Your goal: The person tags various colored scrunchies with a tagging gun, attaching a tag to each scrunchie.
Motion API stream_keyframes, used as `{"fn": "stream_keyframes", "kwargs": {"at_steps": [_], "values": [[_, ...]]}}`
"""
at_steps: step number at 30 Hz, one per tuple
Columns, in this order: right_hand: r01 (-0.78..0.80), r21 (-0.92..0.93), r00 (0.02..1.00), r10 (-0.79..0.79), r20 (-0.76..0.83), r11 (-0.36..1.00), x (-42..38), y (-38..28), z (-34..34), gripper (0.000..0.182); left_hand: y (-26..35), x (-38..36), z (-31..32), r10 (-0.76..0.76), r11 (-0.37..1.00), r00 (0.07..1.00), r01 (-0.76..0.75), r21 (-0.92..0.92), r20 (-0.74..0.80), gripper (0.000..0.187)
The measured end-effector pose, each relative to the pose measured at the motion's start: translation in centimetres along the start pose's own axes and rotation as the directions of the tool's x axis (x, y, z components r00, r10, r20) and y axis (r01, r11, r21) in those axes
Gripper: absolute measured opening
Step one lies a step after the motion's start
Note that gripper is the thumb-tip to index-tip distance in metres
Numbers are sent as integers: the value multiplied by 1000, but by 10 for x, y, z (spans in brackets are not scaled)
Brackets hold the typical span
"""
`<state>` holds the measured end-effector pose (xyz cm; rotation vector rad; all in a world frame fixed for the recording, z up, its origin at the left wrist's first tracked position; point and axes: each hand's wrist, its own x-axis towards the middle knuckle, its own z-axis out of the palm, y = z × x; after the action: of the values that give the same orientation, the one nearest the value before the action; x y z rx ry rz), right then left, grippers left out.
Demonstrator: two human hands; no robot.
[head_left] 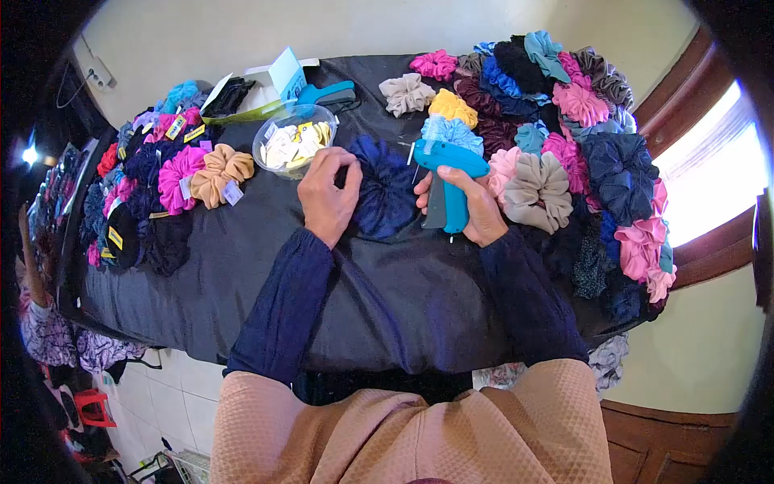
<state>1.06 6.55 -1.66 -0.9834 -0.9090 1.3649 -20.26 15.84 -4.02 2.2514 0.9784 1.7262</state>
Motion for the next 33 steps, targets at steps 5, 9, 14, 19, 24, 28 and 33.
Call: {"fn": "stream_keyframes", "kwargs": {"at_steps": [5, 9, 14, 19, 24, 28, 33], "values": [[-12, 66, 1000, 12, 4, 998, 0, 0, 1, 33, 3, 0, -4, -195, 981, 981, 195, -4, -9, 10], [17, 3, 998, -17, 60, 1000, -4, 2, 9, 29, 3, -2, -1, -222, 975, 970, 218, 47, 97, 11], [-15, -101, 999, 20, 40, 995, -4, 3, 15, 25, 12, -2, -1, -356, 926, 924, 369, -78, 143, 9], [-22, -108, 999, 26, 29, 994, -3, 4, 13, 27, 19, -2, 0, -416, 874, 899, 437, -214, 137, 14], [-26, -150, 998, 34, 52, 988, -4, 2, 14, 29, 27, -1, 1, -409, 867, 906, 423, -263, 110, 11], [-23, -146, 998, 32, 60, 989, -3, 4, 12, 30, 36, 1, -2, -414, 868, 904, 427, -253, 107, 9], [-14, -131, 998, 22, 62, 991, -3, 5, 13, 30, 33, -3, 2, -390, 865, 914, 404, -298, 108, 11]]}}
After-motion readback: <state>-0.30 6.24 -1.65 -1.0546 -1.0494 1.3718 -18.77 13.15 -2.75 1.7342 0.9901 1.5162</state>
